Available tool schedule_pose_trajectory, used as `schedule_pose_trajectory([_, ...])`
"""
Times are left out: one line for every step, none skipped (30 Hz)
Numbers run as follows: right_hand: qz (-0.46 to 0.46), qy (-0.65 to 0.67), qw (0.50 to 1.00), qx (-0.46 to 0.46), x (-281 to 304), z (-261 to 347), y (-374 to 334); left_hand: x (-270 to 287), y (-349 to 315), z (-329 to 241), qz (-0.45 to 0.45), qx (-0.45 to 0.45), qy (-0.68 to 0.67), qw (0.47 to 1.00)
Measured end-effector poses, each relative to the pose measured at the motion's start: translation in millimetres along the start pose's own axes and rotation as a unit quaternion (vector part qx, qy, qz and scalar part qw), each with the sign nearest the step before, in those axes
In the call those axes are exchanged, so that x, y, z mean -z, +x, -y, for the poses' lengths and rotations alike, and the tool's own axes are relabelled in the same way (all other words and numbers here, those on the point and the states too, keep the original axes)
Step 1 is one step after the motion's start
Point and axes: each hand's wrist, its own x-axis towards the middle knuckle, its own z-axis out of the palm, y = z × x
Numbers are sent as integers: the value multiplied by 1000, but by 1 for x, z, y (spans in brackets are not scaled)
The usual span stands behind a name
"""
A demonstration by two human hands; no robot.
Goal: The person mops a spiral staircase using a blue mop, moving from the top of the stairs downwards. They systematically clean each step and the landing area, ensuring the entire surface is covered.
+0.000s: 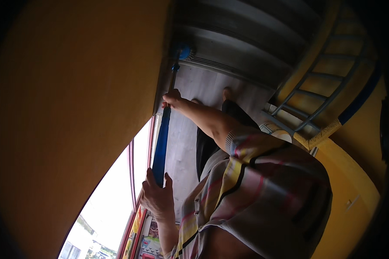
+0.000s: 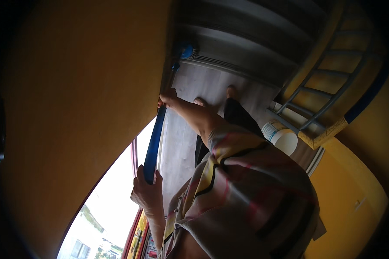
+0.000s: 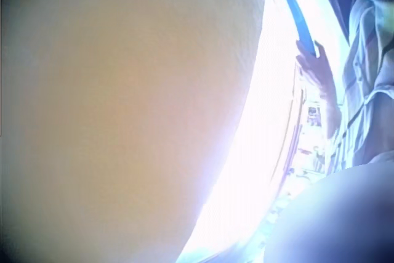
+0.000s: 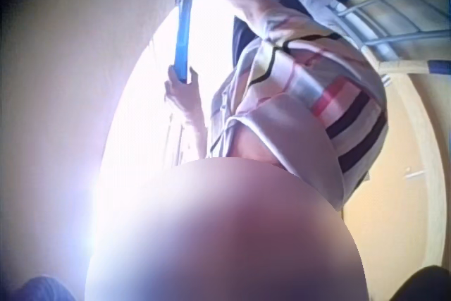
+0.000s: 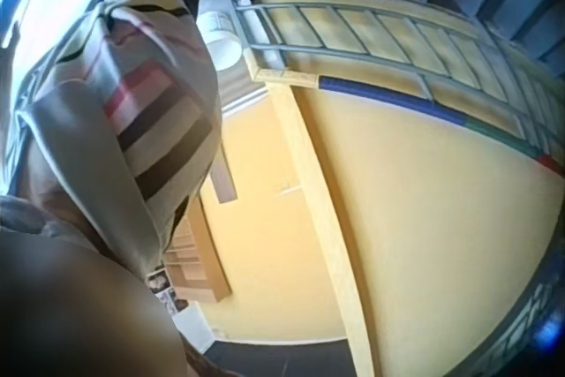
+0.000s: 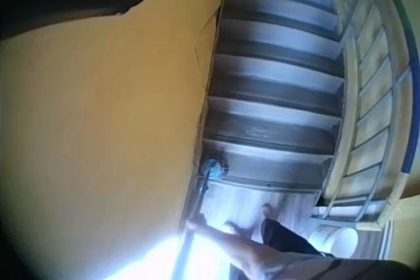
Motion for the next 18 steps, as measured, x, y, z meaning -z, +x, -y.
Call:
schedule_pose_trajectory([-35,127,990,-54,-2,17,-15,-8,2,5,-31,-34,21,999])
schedule_pose_trajectory([-25,82,995,-57,1,22,-17,-5,6,6,-20,-48,18,998])
schedule_pose_trajectory([-14,36,997,-60,5,25,-16,0,12,7,-9,-61,16,998])
schedule_pose_trajectory([-2,-8,998,-62,8,29,-15,8,18,6,1,-76,14,997])
schedule_pose_trajectory([-13,9,998,-67,10,29,-9,14,25,6,-20,-112,0,994])
schedule_pose_trajectory([-15,39,997,-69,15,24,2,21,32,4,-16,-119,-6,993])
schedule_pose_trajectory([-17,71,995,-72,14,23,11,26,43,5,-21,-133,-7,991])
schedule_pose_trajectory([-20,104,992,-75,14,21,19,31,51,4,-26,-147,-8,989])
schedule_pose_trajectory([-45,142,986,-74,15,17,25,37,58,1,-29,-155,-5,987])
schedule_pose_trajectory([-70,178,979,-73,10,25,21,44,65,-1,-8,-120,-12,993])
schedule_pose_trajectory([-95,215,969,-71,9,32,19,48,73,0,4,-129,-10,992])
schedule_pose_trajectory([-101,223,967,-75,15,35,20,51,82,1,14,-138,-6,990])
schedule_pose_trajectory([-105,231,964,-77,30,40,18,55,87,-5,3,-170,-42,985])
schedule_pose_trajectory([-110,246,960,-75,58,46,13,60,84,-24,5,-188,-41,981])
schedule_pose_trajectory([-136,230,961,-69,88,47,13,64,80,-44,6,-208,-39,977])
schedule_pose_trajectory([-157,217,961,-67,114,47,10,71,74,-65,9,-224,-32,974])
schedule_pose_trajectory([-171,255,950,-61,136,51,4,71,74,-79,3,-249,-26,968])
schedule_pose_trajectory([-183,260,946,-59,155,55,-3,73,74,-93,-15,-287,-9,958])
